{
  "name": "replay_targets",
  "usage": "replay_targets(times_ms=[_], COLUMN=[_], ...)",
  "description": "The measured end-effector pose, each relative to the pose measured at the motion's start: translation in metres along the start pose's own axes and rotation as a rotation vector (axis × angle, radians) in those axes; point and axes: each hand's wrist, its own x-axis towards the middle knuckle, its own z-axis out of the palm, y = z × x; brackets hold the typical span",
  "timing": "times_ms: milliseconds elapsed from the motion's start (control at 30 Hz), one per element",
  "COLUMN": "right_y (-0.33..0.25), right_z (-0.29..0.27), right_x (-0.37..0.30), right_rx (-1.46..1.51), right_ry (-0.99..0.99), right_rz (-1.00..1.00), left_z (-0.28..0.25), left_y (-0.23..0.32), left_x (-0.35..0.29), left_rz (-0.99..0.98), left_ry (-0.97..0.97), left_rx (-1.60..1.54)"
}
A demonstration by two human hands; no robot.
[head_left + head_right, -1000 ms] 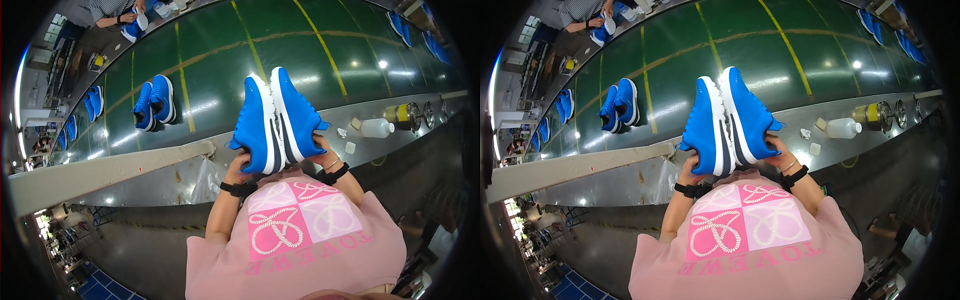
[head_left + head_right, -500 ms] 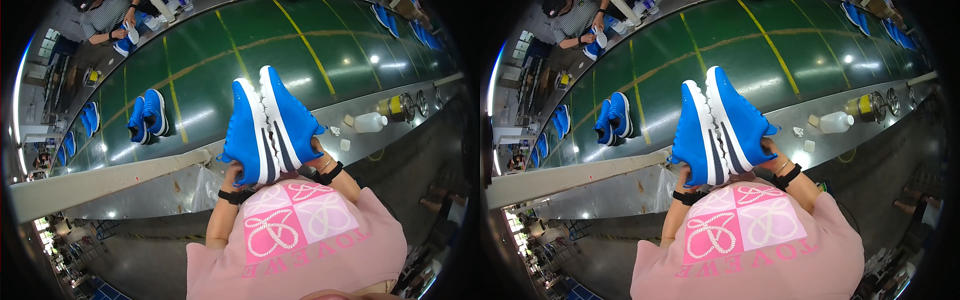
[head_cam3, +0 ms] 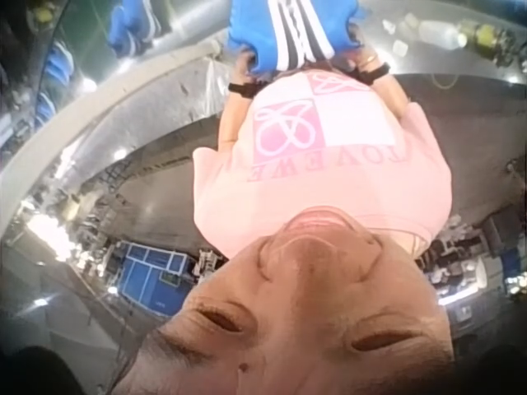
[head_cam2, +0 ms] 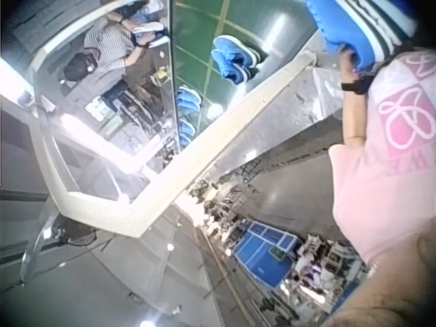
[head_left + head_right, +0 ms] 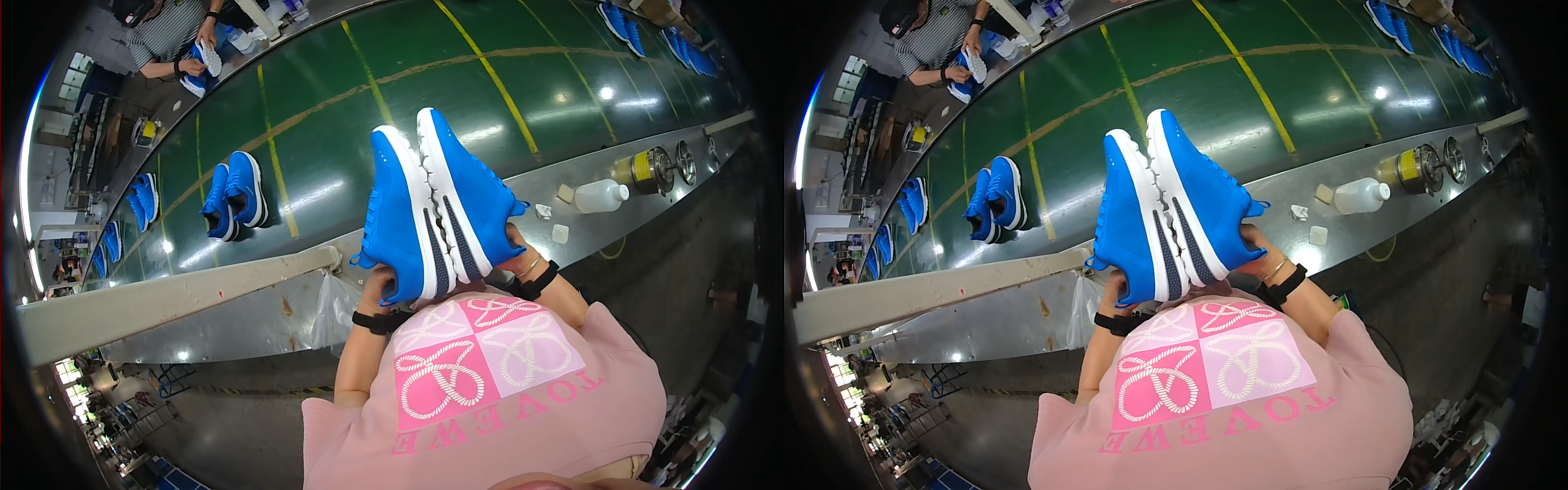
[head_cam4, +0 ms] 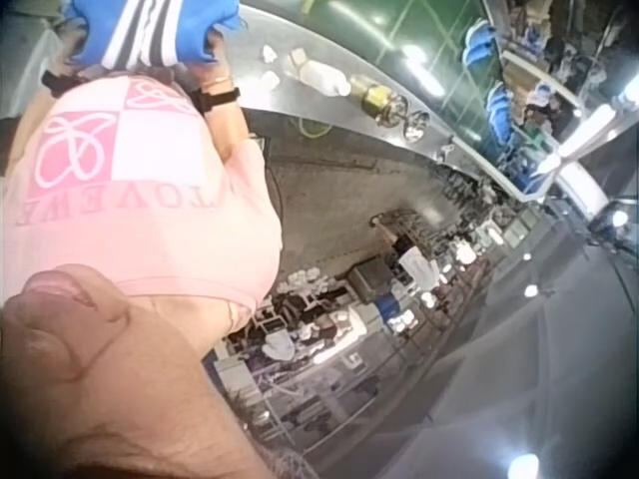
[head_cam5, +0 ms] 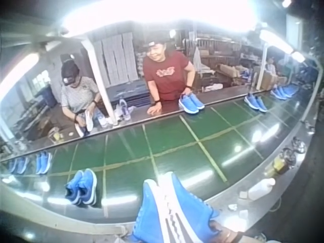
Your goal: Inspecting, cleaning, and treating newly manufactured blue sneakers on a factory assembly line.
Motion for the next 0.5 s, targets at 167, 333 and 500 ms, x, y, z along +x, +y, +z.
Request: replay_targets(times_ms=[167,333,500], right_y=[0.002,-0.001,-0.005], right_z=[-0.013,-0.007,0.004], right_x=[0.003,-0.002,0.003], right_rx=[-0.003,0.022,0.098], right_ry=[0.011,-0.027,-0.099], right_rz=[0.012,0.028,0.051], left_z=[-0.004,-0.001,-0.008], left_y=[-0.005,0.002,-0.006], left_x=[0.000,0.001,0.001], left_rz=[0.058,-0.294,-0.083], left_ry=[-0.014,0.028,-0.029], left_rx=[0.112,-0.419,0.074])
